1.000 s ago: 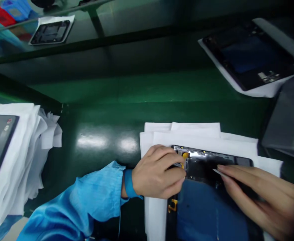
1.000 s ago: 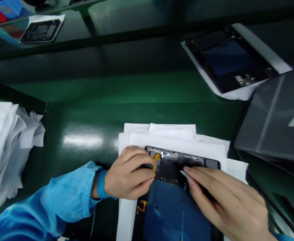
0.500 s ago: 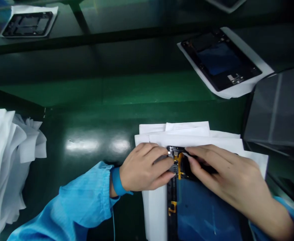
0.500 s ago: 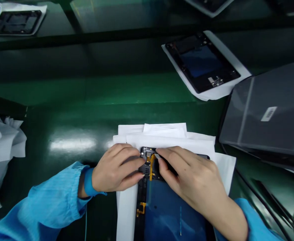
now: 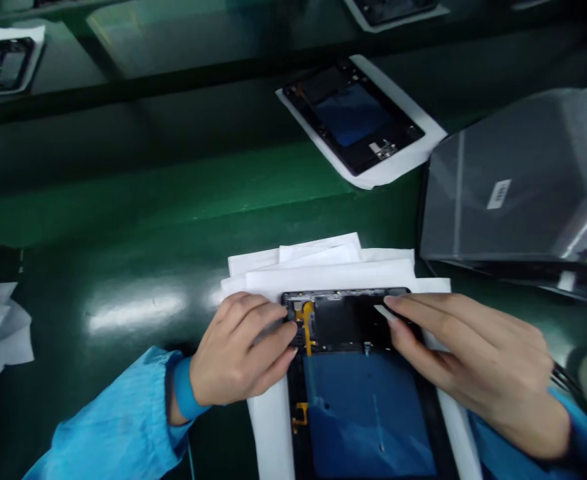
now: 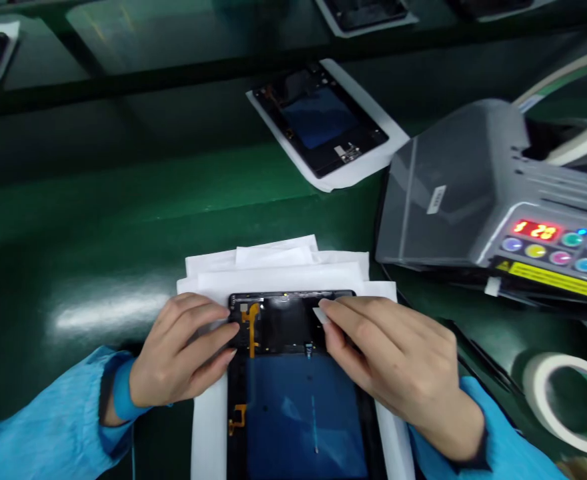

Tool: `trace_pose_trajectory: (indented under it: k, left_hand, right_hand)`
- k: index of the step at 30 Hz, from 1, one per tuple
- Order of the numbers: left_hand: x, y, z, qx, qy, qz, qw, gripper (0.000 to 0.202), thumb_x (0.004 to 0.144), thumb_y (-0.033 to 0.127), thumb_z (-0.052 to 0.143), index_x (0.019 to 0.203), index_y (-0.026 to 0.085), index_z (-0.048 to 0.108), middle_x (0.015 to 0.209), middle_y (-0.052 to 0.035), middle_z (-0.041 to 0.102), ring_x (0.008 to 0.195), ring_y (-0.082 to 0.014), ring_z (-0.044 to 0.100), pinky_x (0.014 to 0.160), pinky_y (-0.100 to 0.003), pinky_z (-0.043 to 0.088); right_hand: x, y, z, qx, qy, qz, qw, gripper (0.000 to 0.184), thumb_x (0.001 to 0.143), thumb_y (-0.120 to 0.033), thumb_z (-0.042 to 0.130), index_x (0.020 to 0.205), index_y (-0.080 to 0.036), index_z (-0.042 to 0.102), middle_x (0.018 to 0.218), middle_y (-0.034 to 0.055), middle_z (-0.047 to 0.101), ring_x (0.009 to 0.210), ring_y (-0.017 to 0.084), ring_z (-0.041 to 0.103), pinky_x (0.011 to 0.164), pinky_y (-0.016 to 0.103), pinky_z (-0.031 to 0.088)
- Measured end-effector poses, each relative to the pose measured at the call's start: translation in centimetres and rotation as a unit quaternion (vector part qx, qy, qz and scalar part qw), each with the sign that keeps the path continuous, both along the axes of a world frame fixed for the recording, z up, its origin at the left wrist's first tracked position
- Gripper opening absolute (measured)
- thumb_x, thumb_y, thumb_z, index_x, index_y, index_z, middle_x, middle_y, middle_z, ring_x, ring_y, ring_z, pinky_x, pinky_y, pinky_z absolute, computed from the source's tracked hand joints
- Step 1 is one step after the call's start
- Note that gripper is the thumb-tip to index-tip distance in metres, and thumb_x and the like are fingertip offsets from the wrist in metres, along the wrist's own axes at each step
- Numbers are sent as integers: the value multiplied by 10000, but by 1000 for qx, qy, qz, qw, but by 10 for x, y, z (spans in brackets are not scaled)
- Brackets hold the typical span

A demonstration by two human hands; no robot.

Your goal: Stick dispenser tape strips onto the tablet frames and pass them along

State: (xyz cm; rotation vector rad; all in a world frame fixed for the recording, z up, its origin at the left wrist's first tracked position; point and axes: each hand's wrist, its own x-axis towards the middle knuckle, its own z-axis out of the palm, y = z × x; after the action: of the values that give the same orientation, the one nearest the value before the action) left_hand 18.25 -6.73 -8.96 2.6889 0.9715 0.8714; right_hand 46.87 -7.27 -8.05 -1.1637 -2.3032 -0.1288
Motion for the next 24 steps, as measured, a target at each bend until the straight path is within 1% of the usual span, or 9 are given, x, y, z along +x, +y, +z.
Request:
trace_pose_trajectory:
  k: [3, 6, 8, 11, 14, 17, 19, 24]
  left_hand:
    - [23, -6, 15, 11, 21, -36, 999, 123, 955, 194, 559, 987, 121, 653, 934, -78, 685, 874, -223, 613, 784, -373, 539]
    - [60, -10, 29, -13, 80, -63, 995, 127, 956, 201, 573, 928, 112, 659, 812, -47, 655, 708, -197, 589, 635, -346, 516]
    - [84, -10, 34, -29, 125, -65, 990, 95, 926, 172, 587, 871, 125, 648, 739, -29, 605, 630, -196, 551, 540, -341, 476]
    - [107, -6, 34, -29, 157, -48, 986, 89, 860, 134, 630, 779, 156, 600, 695, -15, 550, 595, -198, 526, 489, -333, 448]
    - [117, 1, 31, -26, 159, -30, 987, 124, 857, 141, 648, 758, 167, 577, 700, -15, 548, 598, -198, 530, 497, -334, 462]
    - [122, 6, 30, -36, 168, -31, 985, 141, 924, 183, 601, 785, 161, 593, 722, -25, 566, 628, -207, 555, 532, -347, 492]
    - [125, 8, 30, -46, 169, -34, 984, 189, 971, 205, 541, 801, 155, 606, 734, -33, 579, 646, -209, 567, 558, -353, 507]
    - [129, 9, 28, -74, 156, -30, 984, 257, 1002, 211, 474, 801, 151, 621, 746, -42, 594, 669, -204, 576, 590, -352, 525]
  right_hand:
    - [22, -6, -5, 11, 8, -25, 1000, 266, 834, -55, 719, 1061, -177, 650, 853, 34, 736, 688, 153, 682, 571, 274, 486]
    - [35, -10, -13, -20, 33, -22, 999, 281, 866, -69, 673, 1106, -211, 638, 880, 24, 740, 715, 165, 693, 599, 285, 516]
    - [39, -11, -18, -35, 56, 0, 998, 264, 885, -86, 654, 1115, -213, 631, 914, 33, 737, 758, 168, 695, 668, 291, 549]
    - [41, -9, -21, -47, 87, 24, 995, 205, 904, -92, 638, 1088, -181, 628, 921, 51, 723, 790, 156, 686, 736, 280, 565]
    - [44, -8, -19, -61, 97, 28, 993, 189, 905, -90, 640, 1082, -159, 635, 941, 64, 716, 822, 156, 681, 763, 278, 566]
    - [46, -9, -16, -67, 83, 31, 994, 149, 924, -120, 625, 1069, -146, 648, 983, 78, 711, 872, 169, 672, 776, 292, 567]
    - [47, -10, -15, -68, 76, 40, 994, 133, 946, -138, 594, 1067, -145, 650, 1001, 79, 701, 900, 167, 659, 779, 290, 564]
    - [49, -9, -16, -84, 45, 55, 994, 184, 988, -203, 510, 1071, -153, 666, 962, 70, 667, 915, 188, 623, 699, 300, 544]
